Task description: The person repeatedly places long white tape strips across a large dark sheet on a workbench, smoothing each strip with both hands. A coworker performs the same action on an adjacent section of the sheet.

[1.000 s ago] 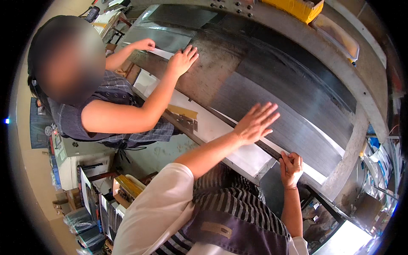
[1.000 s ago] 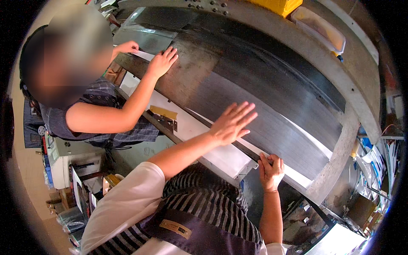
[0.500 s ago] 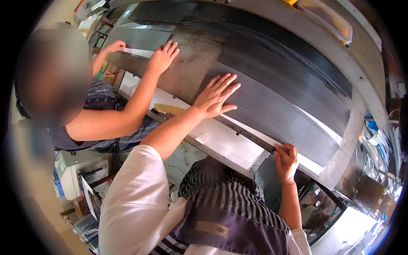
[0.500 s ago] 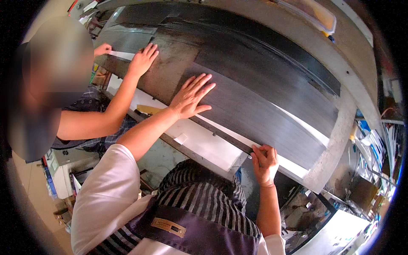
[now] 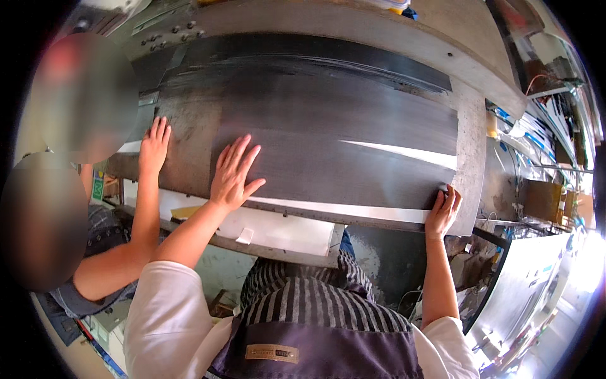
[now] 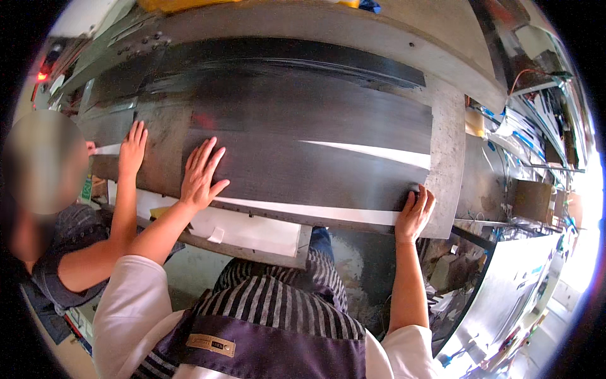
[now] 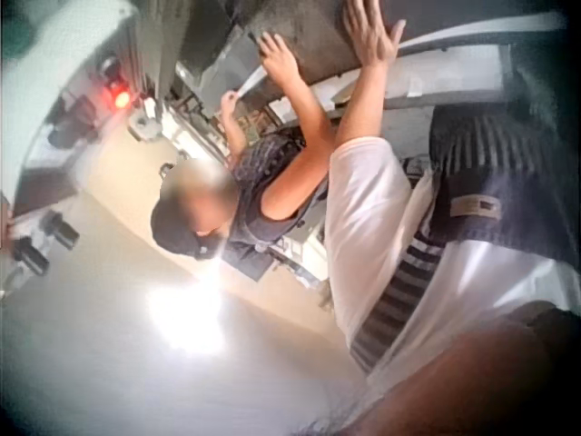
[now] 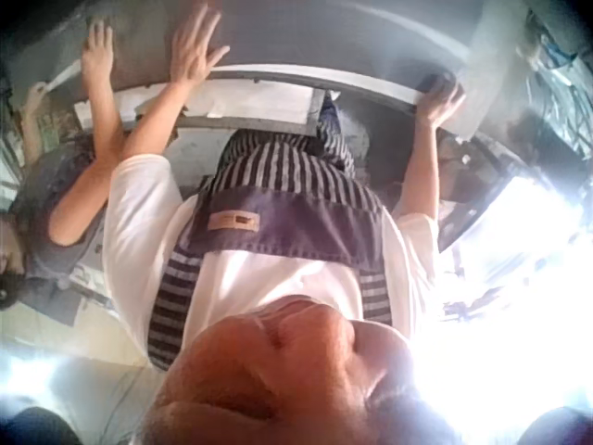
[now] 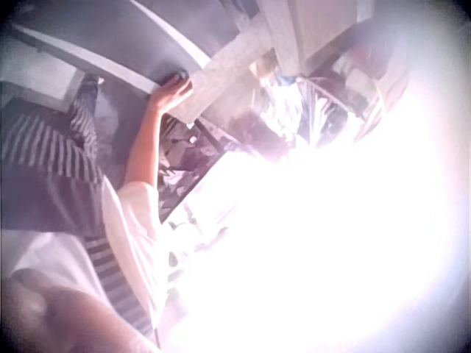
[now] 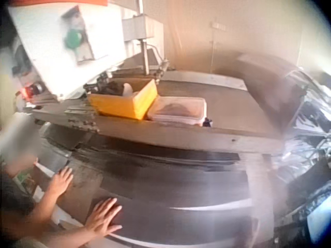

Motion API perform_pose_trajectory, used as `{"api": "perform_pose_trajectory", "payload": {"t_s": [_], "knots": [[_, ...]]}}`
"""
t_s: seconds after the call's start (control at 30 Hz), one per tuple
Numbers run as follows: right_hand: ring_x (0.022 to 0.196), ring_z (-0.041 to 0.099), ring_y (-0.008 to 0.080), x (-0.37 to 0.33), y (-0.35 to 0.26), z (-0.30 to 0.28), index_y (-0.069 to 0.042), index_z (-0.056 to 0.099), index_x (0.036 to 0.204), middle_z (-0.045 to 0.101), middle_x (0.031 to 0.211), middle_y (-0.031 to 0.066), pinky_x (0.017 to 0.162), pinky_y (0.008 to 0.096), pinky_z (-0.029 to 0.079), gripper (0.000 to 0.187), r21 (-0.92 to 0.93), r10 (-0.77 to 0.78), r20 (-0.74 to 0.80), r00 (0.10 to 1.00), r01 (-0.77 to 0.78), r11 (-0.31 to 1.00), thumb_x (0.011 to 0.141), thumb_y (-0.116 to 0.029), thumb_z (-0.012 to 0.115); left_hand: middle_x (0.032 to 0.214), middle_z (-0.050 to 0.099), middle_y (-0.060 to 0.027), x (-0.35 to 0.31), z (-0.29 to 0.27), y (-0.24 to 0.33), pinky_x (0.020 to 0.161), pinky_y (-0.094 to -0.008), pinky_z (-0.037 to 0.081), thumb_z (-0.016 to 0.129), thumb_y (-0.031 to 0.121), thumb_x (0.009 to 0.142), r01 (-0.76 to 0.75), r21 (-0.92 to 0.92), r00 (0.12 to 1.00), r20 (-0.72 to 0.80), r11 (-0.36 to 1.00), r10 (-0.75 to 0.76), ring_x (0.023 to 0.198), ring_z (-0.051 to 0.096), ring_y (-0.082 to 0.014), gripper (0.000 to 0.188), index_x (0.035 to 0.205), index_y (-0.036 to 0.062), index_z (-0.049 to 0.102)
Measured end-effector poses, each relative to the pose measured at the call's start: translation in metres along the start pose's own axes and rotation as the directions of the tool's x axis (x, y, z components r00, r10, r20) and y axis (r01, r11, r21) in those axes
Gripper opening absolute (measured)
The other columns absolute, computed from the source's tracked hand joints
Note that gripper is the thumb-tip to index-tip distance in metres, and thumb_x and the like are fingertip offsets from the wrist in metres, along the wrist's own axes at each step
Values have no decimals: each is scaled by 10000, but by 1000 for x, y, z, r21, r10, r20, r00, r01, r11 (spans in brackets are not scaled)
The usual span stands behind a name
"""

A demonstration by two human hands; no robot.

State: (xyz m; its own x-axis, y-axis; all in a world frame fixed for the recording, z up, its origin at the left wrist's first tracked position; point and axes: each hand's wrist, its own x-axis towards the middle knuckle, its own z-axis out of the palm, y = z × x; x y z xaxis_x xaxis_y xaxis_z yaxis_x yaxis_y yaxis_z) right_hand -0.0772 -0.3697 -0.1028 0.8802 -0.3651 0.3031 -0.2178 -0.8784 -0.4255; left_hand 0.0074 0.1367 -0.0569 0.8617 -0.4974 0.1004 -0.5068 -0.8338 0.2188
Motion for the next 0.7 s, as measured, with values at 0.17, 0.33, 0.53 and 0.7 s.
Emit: {"api": "perform_pose_trajectory", "payload": {"t_s": [0.17,0.33,0.53,0.7], "knots": [[1001,540,356,2,-8,-4,-30,524,1187,512,1115,174,867,422,445,249,40,6,-9,1000,-6,999,974,-152,478,1506,316,-125,-1,1,-5,1127,-473,225,523,429,920,67,-157,996,-43,985,-75,1377,314,-321,638,1434,87,363],[948,585,303,12,9,-14,-23,585,1134,576,1054,138,847,379,468,230,211,-6,24,1000,1,977,964,-160,512,1502,342,-85,-5,7,-22,1128,-407,263,591,306,931,138,-838,878,-143,528,-457,1376,334,-254,501,1357,66,480],[867,593,224,20,18,-35,-16,575,1192,610,977,110,776,363,487,335,151,276,141,951,-296,943,903,-180,621,1229,484,-211,-27,-10,-14,984,-445,398,703,258,836,545,-114,778,-299,830,-552,1148,490,-361,547,1282,15,500],[833,621,266,24,4,-10,22,596,1146,647,958,149,752,364,502,418,-4,301,123,946,-303,953,819,-211,714,972,591,-208,-40,16,-28,838,-456,434,760,320,769,655,-118,723,-189,747,-664,952,541,-365,474,1035,-20,564]]}}
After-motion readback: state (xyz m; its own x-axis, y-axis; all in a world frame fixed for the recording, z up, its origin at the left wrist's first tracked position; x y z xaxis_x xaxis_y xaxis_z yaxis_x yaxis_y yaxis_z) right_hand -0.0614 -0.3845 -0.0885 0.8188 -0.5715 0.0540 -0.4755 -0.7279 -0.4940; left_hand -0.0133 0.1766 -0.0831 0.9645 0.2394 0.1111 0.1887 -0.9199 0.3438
